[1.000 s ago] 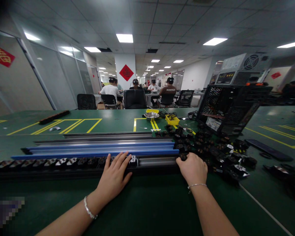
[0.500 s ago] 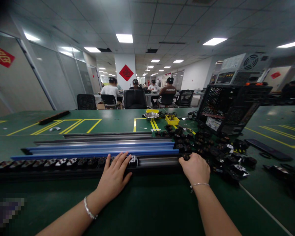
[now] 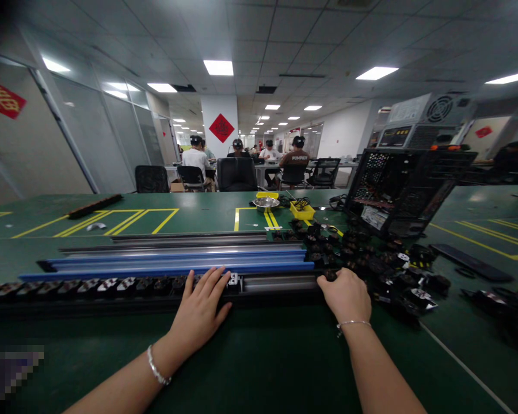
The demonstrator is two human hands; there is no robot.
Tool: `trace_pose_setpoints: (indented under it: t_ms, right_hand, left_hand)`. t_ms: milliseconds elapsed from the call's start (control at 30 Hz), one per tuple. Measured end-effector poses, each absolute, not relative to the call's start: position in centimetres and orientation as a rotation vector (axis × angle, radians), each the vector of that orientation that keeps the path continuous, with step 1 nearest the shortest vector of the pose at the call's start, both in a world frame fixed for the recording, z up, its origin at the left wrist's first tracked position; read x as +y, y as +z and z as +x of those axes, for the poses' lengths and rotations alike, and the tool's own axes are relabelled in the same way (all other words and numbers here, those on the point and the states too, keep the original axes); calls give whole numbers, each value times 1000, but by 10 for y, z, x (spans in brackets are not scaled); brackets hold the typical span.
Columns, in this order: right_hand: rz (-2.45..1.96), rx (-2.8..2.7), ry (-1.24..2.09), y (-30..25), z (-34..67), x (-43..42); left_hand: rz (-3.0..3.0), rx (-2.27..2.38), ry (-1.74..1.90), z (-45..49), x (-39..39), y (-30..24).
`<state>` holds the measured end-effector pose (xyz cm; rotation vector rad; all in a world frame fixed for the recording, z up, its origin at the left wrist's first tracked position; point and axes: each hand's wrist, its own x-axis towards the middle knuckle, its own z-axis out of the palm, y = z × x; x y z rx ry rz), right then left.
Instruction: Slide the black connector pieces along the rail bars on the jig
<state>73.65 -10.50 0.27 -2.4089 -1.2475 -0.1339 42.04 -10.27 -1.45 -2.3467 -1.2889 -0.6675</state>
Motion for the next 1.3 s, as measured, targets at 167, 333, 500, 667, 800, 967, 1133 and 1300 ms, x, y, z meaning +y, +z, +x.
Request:
trace_pose_setpoints:
  t_ms: [167, 333, 500, 667, 800, 967, 1133, 1300]
  right_hand:
    - [-2402, -1242, -118, 2, 739, -105]
    - [-2408, -1192, -66, 2, 741, -104]
    - [-2418, -1151, -10, 3, 742, -103]
    - [-2440, -1107, 51, 7, 741, -104]
    - [-2439, -1069, 79, 8, 742, -105]
    - [-2400, -1047, 62, 4, 749, -103]
    - [-2386, -1016, 58, 3, 751, -103]
    - [-2404, -962, 107, 7, 748, -105]
  left_hand:
    - [-2365, -1308, -663, 421, -103, -14]
    - [-2358, -1303, -665, 421, -103, -14]
    - [-2347, -1287, -668, 420, -102, -15]
    - [-2364, -1299, -664, 420, -102, -16]
    - [-2371, -1302, -666, 419, -102, -17]
    - [-2380, -1297, -678, 419, -102, -17]
    - [-2367, -1289, -680, 419, -102, -17]
    - [-2355, -1284, -676, 419, -102, -16]
